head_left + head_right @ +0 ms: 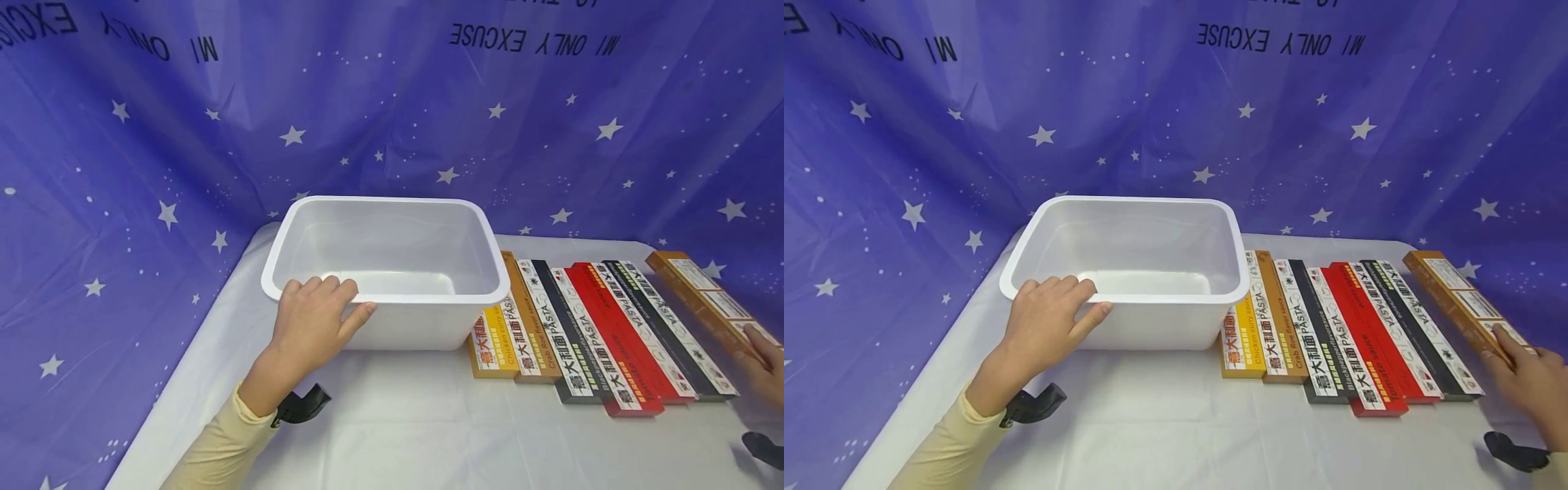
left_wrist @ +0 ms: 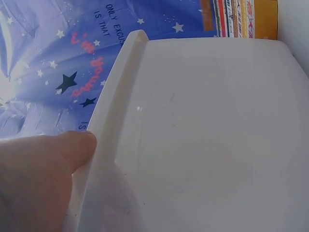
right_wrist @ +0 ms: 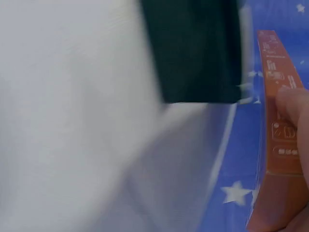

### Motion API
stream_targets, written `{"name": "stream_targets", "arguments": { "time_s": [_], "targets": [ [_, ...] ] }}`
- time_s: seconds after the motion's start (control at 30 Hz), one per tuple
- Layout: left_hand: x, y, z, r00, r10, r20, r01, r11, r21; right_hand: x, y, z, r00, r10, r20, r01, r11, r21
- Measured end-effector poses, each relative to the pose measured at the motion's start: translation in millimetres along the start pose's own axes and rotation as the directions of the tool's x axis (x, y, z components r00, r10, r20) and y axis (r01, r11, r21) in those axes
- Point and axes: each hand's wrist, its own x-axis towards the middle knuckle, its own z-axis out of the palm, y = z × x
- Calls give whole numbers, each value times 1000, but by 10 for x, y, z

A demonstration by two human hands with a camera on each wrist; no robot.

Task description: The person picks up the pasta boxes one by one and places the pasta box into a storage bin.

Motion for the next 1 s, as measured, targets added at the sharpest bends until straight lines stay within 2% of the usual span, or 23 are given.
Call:
{"name": "stream_targets", "arguments": {
  "time_s": [0.03,0.13,0.23,0.37,0.4,0.5,0.67,0.87,1.0],
  "targets": [
    [1,0,-2,1000,3,-2,-3,1000,0,22,-58,-23,1000,4,-9,-4,1000,-19],
    [9,-3,-9,1000,6,-9,-6,1000,0,143,-232,-102,997,-54,-52,52,997,-52],
    [21,-3,-16,1000,3,-3,-3,1000,-1,269,-558,-183,997,-56,-56,46,984,-169],
    [24,2,-18,1000,-11,18,11,1000,-7,422,-1052,-257,995,-93,-34,83,972,-220],
    [22,4,-16,1000,-14,24,15,1000,-9,460,-1160,-266,993,-117,-28,109,972,-207],
    [12,8,-11,999,-20,31,20,1000,-11,569,-1451,-308,983,-184,24,185,966,-182],
    [1,8,-5,999,-22,26,22,1000,-10,772,-1907,-344,955,-267,132,291,928,-230],
    [5,11,-9,999,-22,27,22,1000,-9,943,-2394,-341,925,-288,247,351,898,-266],
    [12,19,-20,999,-23,30,23,1000,-11,1029,-2642,-307,906,-307,293,387,881,-271]
  ]
}}
